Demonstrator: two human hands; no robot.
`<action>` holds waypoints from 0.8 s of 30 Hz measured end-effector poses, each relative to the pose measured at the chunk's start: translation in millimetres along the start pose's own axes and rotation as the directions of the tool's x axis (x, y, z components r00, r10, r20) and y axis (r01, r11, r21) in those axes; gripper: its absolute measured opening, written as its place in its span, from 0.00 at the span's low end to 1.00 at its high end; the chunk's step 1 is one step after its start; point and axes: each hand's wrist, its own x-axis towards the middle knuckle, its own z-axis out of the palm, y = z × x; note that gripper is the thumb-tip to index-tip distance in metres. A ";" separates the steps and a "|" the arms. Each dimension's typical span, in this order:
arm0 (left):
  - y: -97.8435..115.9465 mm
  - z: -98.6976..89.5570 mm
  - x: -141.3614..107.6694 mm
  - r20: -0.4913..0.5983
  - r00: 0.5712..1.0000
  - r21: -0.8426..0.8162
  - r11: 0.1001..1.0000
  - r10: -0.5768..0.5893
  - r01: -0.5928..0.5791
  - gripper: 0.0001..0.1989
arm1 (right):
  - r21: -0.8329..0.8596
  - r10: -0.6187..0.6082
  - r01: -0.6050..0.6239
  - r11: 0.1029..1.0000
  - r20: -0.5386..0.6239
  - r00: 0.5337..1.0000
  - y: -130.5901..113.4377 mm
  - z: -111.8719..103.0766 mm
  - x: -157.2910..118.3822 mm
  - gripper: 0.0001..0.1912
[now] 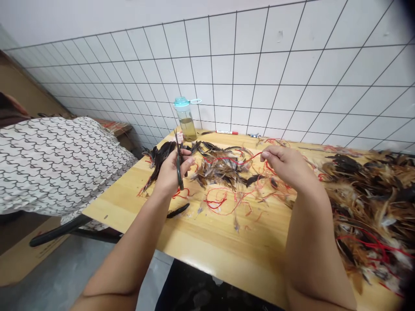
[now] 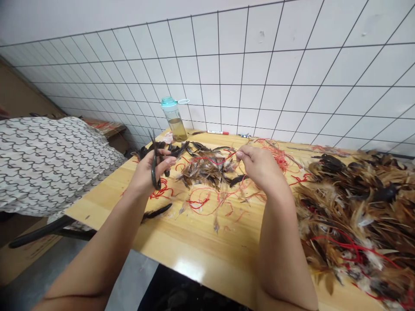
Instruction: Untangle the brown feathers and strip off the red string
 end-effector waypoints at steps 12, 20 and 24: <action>35.3 48.7 -80.4 0.872 0.456 -0.126 0.818 -0.180 0.562 0.17 | -0.049 -0.133 0.127 0.991 -0.138 0.982 -15.5 -13.2 -17.2 0.13; 21.9 84.8 -91.9 0.909 0.399 -0.250 0.604 -0.123 0.757 0.19 | -0.079 -0.215 0.205 0.976 -0.162 0.963 -30.7 -13.9 -28.1 0.12; 22.4 86.6 -84.9 0.834 0.528 -0.319 0.638 -0.163 0.701 0.17 | -0.090 -0.213 0.203 0.975 -0.124 0.969 -33.8 -13.9 -29.9 0.12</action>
